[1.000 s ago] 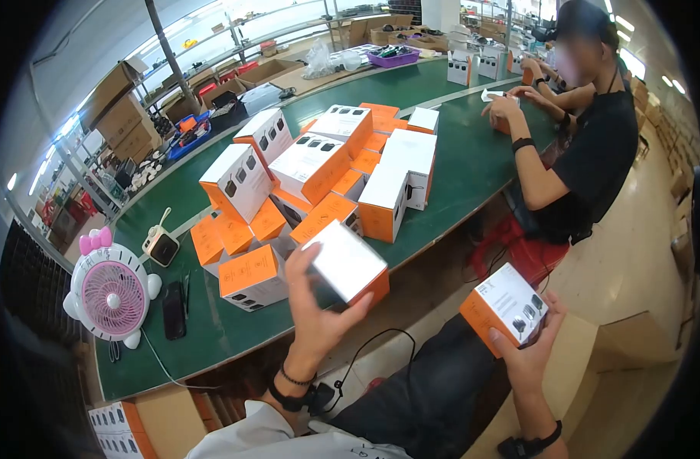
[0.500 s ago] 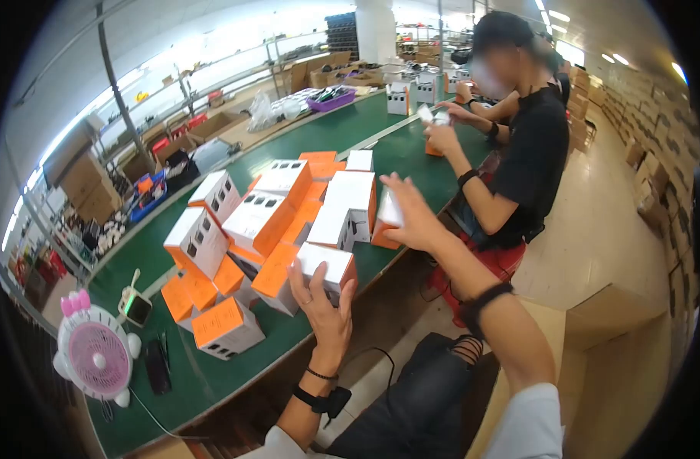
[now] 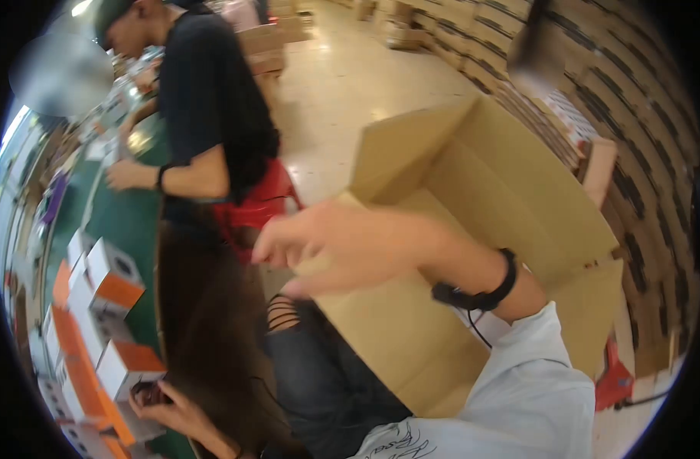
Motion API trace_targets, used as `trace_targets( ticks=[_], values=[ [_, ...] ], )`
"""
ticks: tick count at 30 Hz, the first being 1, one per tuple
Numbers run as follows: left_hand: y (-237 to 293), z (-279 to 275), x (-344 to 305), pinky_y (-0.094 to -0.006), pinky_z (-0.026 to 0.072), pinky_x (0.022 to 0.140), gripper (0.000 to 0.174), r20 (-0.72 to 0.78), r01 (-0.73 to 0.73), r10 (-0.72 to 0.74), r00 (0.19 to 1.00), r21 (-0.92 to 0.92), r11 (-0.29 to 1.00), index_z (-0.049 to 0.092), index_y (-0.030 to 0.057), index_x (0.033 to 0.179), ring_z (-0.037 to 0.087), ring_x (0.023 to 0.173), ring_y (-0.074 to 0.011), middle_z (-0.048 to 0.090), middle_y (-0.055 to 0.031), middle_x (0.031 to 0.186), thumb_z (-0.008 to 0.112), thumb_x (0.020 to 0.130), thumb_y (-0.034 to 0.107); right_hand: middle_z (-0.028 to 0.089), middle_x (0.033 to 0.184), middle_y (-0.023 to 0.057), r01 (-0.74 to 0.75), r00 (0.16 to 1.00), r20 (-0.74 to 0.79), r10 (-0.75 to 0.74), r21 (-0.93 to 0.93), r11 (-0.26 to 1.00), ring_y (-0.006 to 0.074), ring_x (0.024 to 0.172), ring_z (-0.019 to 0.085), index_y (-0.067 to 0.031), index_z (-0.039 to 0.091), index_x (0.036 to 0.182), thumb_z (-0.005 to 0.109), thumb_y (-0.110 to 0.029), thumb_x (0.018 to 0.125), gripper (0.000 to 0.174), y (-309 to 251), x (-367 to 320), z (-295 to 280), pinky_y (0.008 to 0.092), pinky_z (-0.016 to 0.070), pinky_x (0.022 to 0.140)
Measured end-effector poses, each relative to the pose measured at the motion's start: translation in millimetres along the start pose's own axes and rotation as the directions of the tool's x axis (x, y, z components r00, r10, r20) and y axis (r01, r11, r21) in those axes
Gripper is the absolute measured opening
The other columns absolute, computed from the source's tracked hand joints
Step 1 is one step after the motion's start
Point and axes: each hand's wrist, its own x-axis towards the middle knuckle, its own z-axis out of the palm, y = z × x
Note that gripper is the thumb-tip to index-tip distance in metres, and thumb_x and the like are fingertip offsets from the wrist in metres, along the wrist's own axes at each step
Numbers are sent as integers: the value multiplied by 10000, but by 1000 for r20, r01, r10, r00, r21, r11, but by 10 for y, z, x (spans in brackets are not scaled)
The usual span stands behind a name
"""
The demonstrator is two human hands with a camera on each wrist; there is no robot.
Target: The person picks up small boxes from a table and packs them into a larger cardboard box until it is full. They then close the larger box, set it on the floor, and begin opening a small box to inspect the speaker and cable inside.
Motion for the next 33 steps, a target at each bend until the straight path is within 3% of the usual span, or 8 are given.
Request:
trace_targets(
  ticks=[3,8,12,14,15,21,27,33],
  values=[
    [-29,-32,-15,-441,500,1006,626,57,15,-15,998,-6,1000,245,-32,1524,541,1191,-354,389,-284,1411,584,1019,118,738,976,137,-423,906,-154,395,-274,864,239,943,720,-32,637,1139,697,-205,919,287,171,-870,-774,378,572,824],
    [110,-104,46,-501,477,930,862,118,-150,143,983,50,987,144,-149,1411,541,1044,-385,437,-291,1195,760,908,185,647,1295,253,-838,224,53,973,-499,220,347,1188,646,-28,489,1447,824,-476,766,881,1310,-2083,-1044,441,542,965],
    [-121,-24,174,-504,482,931,842,147,-264,249,957,95,960,169,-142,1421,544,1048,-394,443,-285,1201,757,911,180,118,1655,304,-817,20,235,972,-557,151,445,1498,281,-120,-12,1641,896,-664,591,1491,1237,-2320,-94,519,405,1154],
    [-204,0,245,-487,495,927,760,199,-306,273,941,158,939,244,-108,1419,552,1046,-362,447,-248,1239,742,936,202,71,1654,311,-793,13,131,991,-603,90,476,1498,249,-158,-3,1643,894,-684,573,1492,1128,-2395,410,541,394,1155],
    [-121,178,248,-509,381,1132,687,139,25,-42,989,126,992,193,-42,1565,439,1332,-421,316,-317,1491,534,1015,187,25,1653,319,-768,17,15,1000,-640,23,506,1498,217,-197,5,1645,892,-704,556,1493,1123,-2402,564,563,383,1157],
    [-565,458,613,-512,367,1161,731,187,-85,59,981,136,987,177,-61,1580,363,1417,-443,252,-326,1554,560,1028,230,55,1624,325,-828,337,40,941,-462,316,547,1487,191,-243,179,1622,887,-687,598,1322,1468,-3010,385,548,307,1206],
    [-315,314,513,-491,304,1221,657,266,91,-30,964,-221,971,222,32,1580,344,1465,-404,251,-233,1600,534,1003,78,90,1613,342,-852,441,15,897,-308,424,544,1491,195,-226,295,1562,882,-551,686,1104,1612,-3171,450,537,297,1212],
    [-349,286,439,-483,296,1224,651,270,35,-1,963,-122,992,229,30,1577,354,1469,-382,271,-238,1601,522,997,63,83,1614,368,-863,435,-116,893,-338,376,569,1467,220,-218,351,1519,865,-518,656,1048,1854,-3256,476,575,332,1175]
  ],
)
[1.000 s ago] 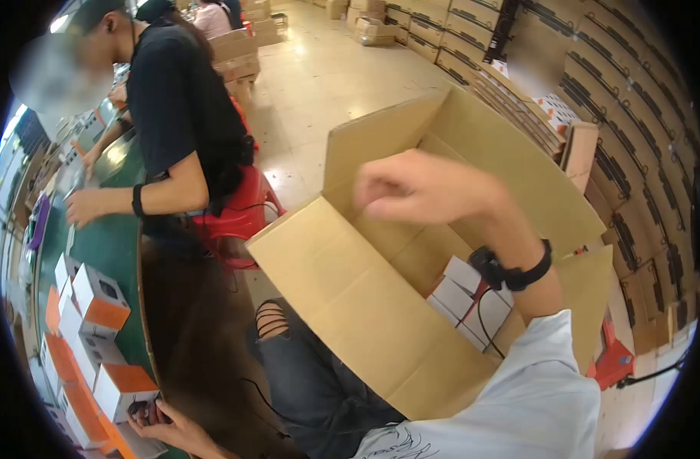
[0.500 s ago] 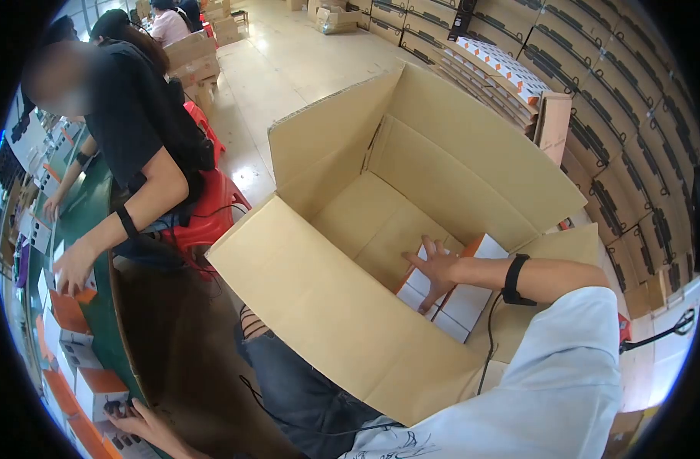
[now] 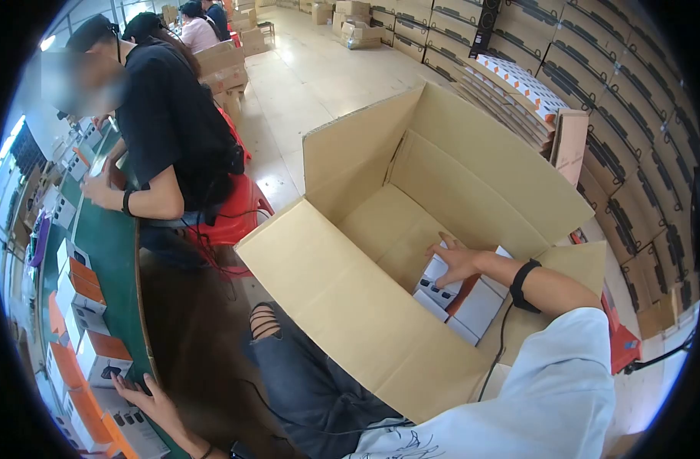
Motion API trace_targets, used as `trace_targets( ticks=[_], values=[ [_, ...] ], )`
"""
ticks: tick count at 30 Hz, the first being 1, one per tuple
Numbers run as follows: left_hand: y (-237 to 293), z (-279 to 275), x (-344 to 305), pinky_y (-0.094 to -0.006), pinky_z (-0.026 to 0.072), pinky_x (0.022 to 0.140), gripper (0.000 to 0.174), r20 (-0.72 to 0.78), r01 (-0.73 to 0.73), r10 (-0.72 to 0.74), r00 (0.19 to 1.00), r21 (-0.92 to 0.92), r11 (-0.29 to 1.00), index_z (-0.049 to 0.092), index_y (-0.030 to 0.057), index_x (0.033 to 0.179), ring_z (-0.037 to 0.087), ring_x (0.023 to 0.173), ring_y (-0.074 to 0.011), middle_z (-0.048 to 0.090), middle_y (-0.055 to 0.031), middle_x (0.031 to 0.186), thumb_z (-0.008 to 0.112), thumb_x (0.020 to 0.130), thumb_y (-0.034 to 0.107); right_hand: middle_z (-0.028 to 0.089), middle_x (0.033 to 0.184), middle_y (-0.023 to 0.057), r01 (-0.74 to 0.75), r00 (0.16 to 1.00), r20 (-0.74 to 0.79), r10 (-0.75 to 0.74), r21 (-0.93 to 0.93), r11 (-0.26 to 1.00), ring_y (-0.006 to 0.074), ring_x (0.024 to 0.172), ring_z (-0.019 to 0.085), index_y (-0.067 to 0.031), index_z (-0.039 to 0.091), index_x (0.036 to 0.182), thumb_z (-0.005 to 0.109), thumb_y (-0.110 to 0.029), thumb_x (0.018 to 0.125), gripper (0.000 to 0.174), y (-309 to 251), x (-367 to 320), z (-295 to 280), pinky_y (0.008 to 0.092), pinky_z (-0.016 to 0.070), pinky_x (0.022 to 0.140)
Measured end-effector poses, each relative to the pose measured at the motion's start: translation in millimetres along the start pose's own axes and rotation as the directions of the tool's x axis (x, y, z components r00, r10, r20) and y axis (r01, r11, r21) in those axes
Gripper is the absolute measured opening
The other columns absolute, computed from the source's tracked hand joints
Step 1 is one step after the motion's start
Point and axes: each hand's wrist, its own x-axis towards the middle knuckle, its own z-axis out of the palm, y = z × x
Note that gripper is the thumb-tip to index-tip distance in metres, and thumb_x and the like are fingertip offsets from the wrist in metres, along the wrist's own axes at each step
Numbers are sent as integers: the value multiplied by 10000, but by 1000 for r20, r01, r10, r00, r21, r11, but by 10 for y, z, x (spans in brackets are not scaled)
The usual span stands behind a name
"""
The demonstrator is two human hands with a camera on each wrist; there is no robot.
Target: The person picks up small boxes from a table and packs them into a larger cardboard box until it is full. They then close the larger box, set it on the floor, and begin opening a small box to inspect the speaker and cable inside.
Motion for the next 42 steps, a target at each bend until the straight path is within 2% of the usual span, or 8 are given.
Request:
trace_targets(
  ticks=[8,14,17,22,26,31,35,42],
  values=[
    [254,58,-60,-485,290,1223,662,-25,-107,110,994,112,988,262,-4,1557,339,1471,-374,307,-242,1586,557,968,64,272,1552,326,-176,981,-102,164,-113,978,533,1372,375,-175,432,1484,869,-550,586,1066,-373,13,-69,550,435,1083],
    [909,-81,-512,-468,305,1203,733,17,-95,108,994,-360,928,276,13,1551,370,1456,-328,347,-188,1572,606,901,81,453,1291,207,279,954,-152,-258,136,951,376,1212,487,-76,491,1342,880,-370,649,848,-719,-676,-1653,419,434,1072],
    [1889,67,-959,-447,368,1160,1108,346,191,112,932,-726,661,283,49,1547,410,1432,-281,398,-129,1551,849,729,537,403,1393,209,481,873,-143,-466,105,870,356,1332,424,-79,472,1371,885,-321,651,865,-1443,-1109,-2157,406,400,1110],
    [2437,476,-1253,-511,281,1198,1488,712,772,481,511,-626,107,-5,96,1631,221,1527,-325,157,-128,1652,927,600,630,369,1499,201,648,576,44,-816,585,488,238,1412,353,-90,299,1504,891,-207,684,1018,-2564,-901,-1945,352,304,1156],
    [2121,366,-1228,-392,293,1212,1327,707,710,303,639,-693,123,156,6,1587,339,1482,-276,306,-164,1583,765,704,787,488,1392,163,703,463,49,-885,588,400,233,1279,500,-66,202,1553,893,-202,722,1089,-3236,-587,-1509,363,409,1089],
    [1808,226,-1332,-422,337,1203,1264,631,627,-29,775,-775,-81,221,6,1542,379,1452,-260,371,-159,1521,735,713,809,587,1288,146,663,641,-30,-767,525,533,206,1223,556,-10,374,1498,805,-258,871,801,-3871,-552,-1185,365,455,1037],
    [1635,172,-1277,-450,458,1135,1182,476,497,-206,855,-866,59,237,125,1524,480,1398,-295,419,-154,1501,562,718,926,671,1178,109,569,666,-116,-737,719,400,146,1095,602,11,532,1403,644,-204,1015,458,-4038,-642,-826,314,488,954],
    [1536,17,-1129,-381,509,1070,690,468,449,-152,871,-882,-142,221,153,1547,544,1307,-237,469,-164,1433,632,1006,278,663,1205,101,741,547,-309,-778,612,277,135,1080,602,6,542,1416,618,-169,1028,433,-3969,-716,-588,303,486,934]
  ],
)
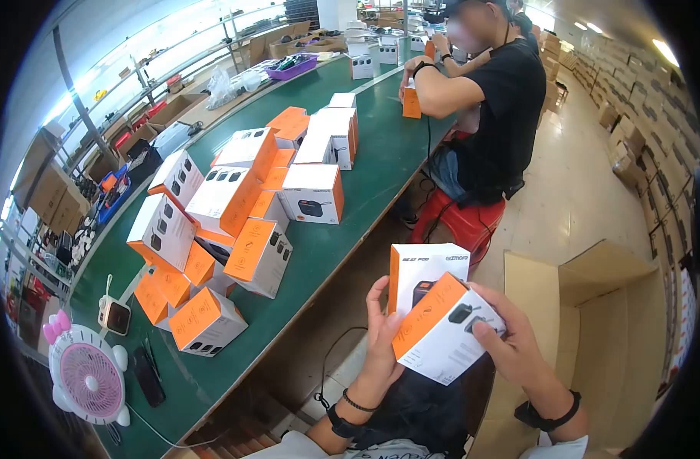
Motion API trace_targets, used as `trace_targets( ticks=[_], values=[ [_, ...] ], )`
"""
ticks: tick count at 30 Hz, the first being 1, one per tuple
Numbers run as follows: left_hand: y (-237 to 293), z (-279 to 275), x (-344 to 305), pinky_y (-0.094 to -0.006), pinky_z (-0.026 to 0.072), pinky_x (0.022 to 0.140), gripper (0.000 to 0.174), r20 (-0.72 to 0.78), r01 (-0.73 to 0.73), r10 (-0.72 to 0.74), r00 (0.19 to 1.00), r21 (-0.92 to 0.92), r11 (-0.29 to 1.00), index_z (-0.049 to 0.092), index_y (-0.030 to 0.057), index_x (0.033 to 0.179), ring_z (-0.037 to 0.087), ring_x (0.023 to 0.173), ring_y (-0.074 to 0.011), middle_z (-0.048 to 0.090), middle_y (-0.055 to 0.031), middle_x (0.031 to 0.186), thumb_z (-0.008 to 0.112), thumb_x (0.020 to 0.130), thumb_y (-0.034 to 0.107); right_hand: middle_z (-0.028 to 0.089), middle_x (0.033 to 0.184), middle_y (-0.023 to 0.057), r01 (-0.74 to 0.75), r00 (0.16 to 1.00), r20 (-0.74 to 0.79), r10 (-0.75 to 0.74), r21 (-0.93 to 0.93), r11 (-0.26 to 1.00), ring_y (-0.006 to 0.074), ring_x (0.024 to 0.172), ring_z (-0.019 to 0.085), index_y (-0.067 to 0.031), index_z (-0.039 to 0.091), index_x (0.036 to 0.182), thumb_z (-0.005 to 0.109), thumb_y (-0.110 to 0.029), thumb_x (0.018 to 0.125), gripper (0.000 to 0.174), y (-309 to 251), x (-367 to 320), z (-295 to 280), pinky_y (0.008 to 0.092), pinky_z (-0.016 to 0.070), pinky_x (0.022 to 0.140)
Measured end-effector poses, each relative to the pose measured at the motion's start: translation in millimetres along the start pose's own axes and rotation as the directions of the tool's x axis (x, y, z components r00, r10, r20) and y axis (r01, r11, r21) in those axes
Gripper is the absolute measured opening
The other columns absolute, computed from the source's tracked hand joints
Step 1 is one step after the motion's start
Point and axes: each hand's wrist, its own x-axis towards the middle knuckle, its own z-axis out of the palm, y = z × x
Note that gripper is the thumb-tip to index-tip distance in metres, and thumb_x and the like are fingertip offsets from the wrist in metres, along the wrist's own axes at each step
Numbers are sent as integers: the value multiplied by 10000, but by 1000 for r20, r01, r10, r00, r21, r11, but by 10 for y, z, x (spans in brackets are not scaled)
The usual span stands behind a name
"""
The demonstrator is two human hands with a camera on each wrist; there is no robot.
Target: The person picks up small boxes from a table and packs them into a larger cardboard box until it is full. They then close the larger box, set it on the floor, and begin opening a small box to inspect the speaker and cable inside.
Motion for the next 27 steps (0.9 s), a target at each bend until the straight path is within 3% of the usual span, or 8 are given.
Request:
trace_targets(
  ticks=[2,5,8,10,11,13,14,27],
  values=[
    [29,-14,28,-368,502,1070,709,-50,-2,2,999,13,1000,183,155,1585,546,1304,-245,472,-176,1446,572,994,109,654,1215,99,39,999,-6,-39,-17,999,139,1091,599,3,555,1404,629,-175,1023,427,28,-59,-57,305,481,944],
    [95,-73,90,-468,552,1024,673,-70,-44,41,997,-38,998,200,127,1573,561,1302,-285,472,-187,1447,563,1006,146,635,1233,89,78,996,-38,-81,-74,994,146,1109,593,1,548,1402,656,-203,1011,454,57,-154,-246,310,474,963],
    [174,-244,127,-493,563,989,634,-33,123,-136,990,-261,958,354,91,1532,606,1221,-305,514,-146,1390,560,1023,407,622,1276,90,75,970,-231,-76,-11,997,139,1149,573,8,517,1420,661,-266,1015,510,171,-236,-464,302,453,997],
    [118,-343,118,-409,628,811,591,43,215,-266,963,-716,664,424,80,1501,660,926,-278,566,-146,1187,517,1046,444,604,1303,78,92,890,-456,-22,132,987,133,1181,556,12,474,1449,642,-333,1027,570,268,-238,-521,284,435,1018],
    [36,-390,113,-409,628,811,591,25,196,-254,967,-711,675,424,80,1501,660,926,-278,566,-146,1187,517,1046,444,604,1303,78,93,898,-440,-18,148,985,133,1181,556,12,474,1449,642,-333,1027,570,279,-228,-492,284,435,1018],
    [-39,-383,103,-345,621,615,511,525,514,-30,851,-819,253,434,63,1483,617,734,-254,546,-146,1075,516,1060,338,591,1313,66,109,862,-505,52,284,953,132,1201,545,3,475,1442,617,-375,1039,571,266,-248,-442,280,419,1035],
    [-17,-331,73,-319,596,515,443,505,495,-23,863,-835,242,437,46,1437,636,691,-270,547,-169,1049,529,1055,250,590,1291,59,90,849,-523,75,282,955,130,1173,556,3,478,1427,609,-403,1038,576,303,-272,-409,288,426,1025],
    [110,-287,51,-337,552,555,457,574,551,61,816,-806,217,412,45,1396,611,724,-280,564,-168,997,558,1036,284,608,1219,78,64,963,-263,-54,30,997,122,1104,556,24,483,1399,638,-544,984,720,241,-244,-204,284,436,961]
  ],
)
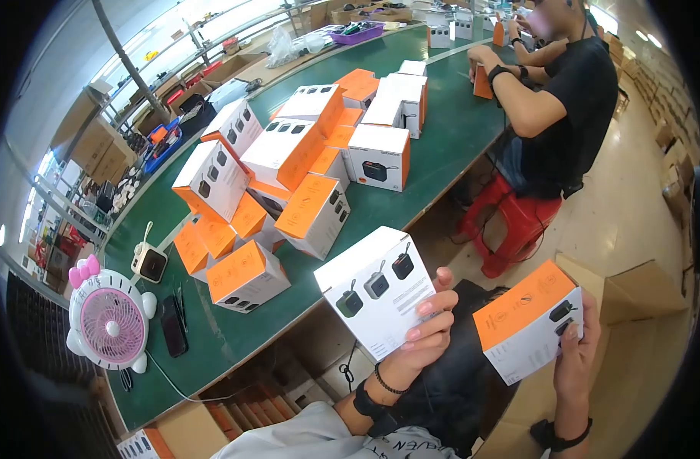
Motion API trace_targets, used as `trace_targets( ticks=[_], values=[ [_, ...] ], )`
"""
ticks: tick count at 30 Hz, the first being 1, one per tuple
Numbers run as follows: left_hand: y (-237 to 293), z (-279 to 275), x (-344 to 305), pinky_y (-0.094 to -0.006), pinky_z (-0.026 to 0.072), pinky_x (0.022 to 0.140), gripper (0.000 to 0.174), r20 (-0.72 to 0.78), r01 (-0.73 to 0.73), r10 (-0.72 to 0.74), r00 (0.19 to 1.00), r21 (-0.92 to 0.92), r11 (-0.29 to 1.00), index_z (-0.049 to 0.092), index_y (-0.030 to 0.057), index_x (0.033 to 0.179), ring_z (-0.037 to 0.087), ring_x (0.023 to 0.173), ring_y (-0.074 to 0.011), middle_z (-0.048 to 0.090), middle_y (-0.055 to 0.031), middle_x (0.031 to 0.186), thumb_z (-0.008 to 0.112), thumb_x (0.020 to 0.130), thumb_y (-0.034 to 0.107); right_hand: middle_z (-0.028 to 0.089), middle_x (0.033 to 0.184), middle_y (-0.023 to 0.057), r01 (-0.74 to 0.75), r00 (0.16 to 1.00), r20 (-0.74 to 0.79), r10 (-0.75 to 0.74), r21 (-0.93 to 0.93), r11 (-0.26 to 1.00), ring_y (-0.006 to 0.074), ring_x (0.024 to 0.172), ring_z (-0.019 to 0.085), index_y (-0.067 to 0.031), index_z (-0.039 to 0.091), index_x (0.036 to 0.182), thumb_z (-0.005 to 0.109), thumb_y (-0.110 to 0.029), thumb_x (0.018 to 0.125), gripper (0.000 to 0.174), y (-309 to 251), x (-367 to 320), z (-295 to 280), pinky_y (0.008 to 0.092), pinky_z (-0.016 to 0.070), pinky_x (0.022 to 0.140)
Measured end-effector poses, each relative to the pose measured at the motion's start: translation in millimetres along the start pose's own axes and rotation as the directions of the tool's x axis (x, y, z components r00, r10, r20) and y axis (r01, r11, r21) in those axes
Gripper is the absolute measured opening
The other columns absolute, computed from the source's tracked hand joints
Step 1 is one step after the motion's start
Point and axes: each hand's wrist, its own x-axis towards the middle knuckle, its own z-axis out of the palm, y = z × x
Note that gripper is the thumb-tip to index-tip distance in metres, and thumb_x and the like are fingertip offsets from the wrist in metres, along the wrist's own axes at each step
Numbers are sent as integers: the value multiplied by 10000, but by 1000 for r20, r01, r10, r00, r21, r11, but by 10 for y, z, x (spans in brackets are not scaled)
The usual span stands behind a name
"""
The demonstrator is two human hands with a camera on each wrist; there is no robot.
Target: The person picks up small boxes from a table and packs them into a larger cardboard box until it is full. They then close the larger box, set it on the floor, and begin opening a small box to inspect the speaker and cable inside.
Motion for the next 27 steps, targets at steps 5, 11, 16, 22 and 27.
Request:
trace_targets(
  ticks=[5,11,16,22,27],
  values=[
    [199,85,-449,-386,536,893,685,-54,-301,459,887,686,662,330,48,1541,603,1100,-279,555,-129,1259,479,1033,482,570,1216,94,-5,998,57,9,-81,997,150,1127,533,9,476,1396,684,-376,979,605,-125,152,169,301,423,982],
    [-62,1163,-1252,-367,440,1070,1091,435,231,660,613,700,-676,171,-56,1598,586,1225,-231,577,-168,1350,739,870,525,545,1213,146,258,950,230,-211,-199,945,233,1123,537,0,501,1353,735,-155,891,541,-215,761,576,363,417,1004],
    [-171,1519,-1817,-432,389,1151,959,866,391,428,257,312,-866,239,-35,1572,484,1342,-288,425,-171,1455,717,818,314,534,1260,208,467,849,355,-392,-156,870,324,1146,554,-22,534,1329,750,-109,853,530,-120,1333,1264,395,421,1024],
    [312,1925,-2136,-475,410,1084,714,955,794,270,118,72,-603,306,-45,1473,490,1304,-344,439,-243,1419,723,917,117,289,1547,264,546,799,391,-457,-152,824,436,1320,482,-76,497,1430,666,-4,868,591,347,1614,2027,464,463,1049],
    [410,2008,-1954,-455,351,1111,723,834,896,502,228,22,-443,357,-109,1414,476,1328,-402,449,-321,1431,750,913,235,302,1534,265,454,802,475,-363,-89,886,441,1388,403,-52,290,1556,642,-10,831,807,368,1429,1926,447,493,1053]
  ],
)
